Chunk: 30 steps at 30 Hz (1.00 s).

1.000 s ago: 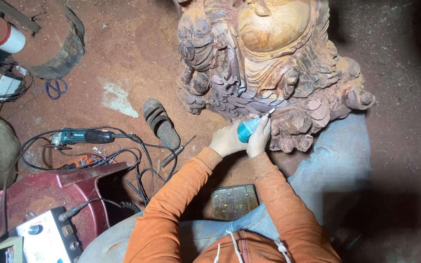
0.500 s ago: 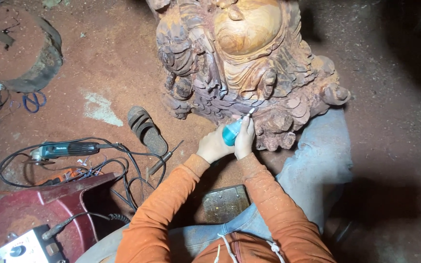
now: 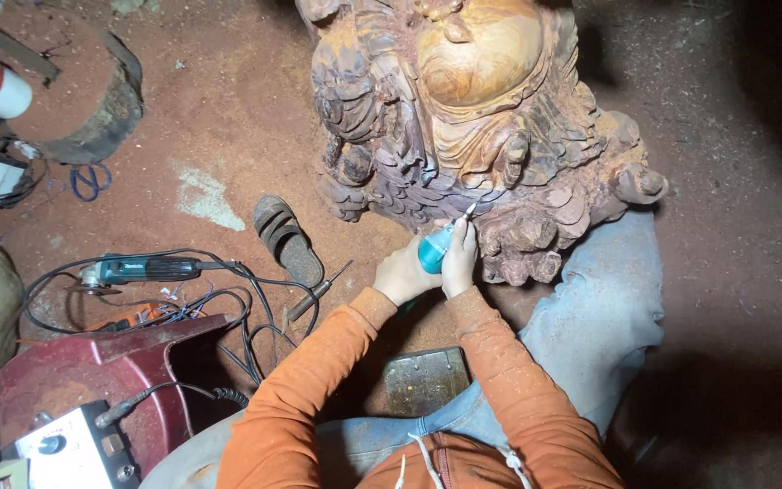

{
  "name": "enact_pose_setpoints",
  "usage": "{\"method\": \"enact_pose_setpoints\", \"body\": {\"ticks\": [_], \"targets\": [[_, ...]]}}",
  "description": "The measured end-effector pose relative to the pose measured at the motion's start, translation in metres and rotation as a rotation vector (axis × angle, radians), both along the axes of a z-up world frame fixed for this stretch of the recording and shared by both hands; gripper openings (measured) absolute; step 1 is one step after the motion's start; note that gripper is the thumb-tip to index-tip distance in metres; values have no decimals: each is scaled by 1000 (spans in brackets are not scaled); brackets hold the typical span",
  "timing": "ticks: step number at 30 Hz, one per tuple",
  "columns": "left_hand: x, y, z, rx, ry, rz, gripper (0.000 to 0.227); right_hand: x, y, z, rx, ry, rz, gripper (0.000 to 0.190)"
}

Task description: Using a handheld rotary tool to carve and refine intricate details on a large wooden statue.

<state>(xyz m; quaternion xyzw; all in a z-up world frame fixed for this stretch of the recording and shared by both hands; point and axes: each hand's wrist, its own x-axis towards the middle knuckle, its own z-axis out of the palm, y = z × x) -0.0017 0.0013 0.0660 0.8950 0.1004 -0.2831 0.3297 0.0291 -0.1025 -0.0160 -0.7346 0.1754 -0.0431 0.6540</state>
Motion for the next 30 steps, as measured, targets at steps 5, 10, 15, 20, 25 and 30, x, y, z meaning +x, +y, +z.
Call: {"method": "enact_pose_setpoints", "body": {"ticks": [5,10,15,20,25,30], "targets": [[-10,0,5,-5,37,70,80,-3,3,-10,356,-16,74,39],[-20,0,24,-68,70,129,85,-13,5,1,558,54,139,41],[-28,6,52,-68,121,89,89,-28,7,21,851,164,257,49],[-52,2,93,-97,179,82,105,-43,9,36,1074,220,298,50],[-79,5,92,-112,212,134,98,-38,3,28,1294,298,340,52],[-101,6,72,-176,235,272,90,-38,1,25,1312,358,306,51]]}}
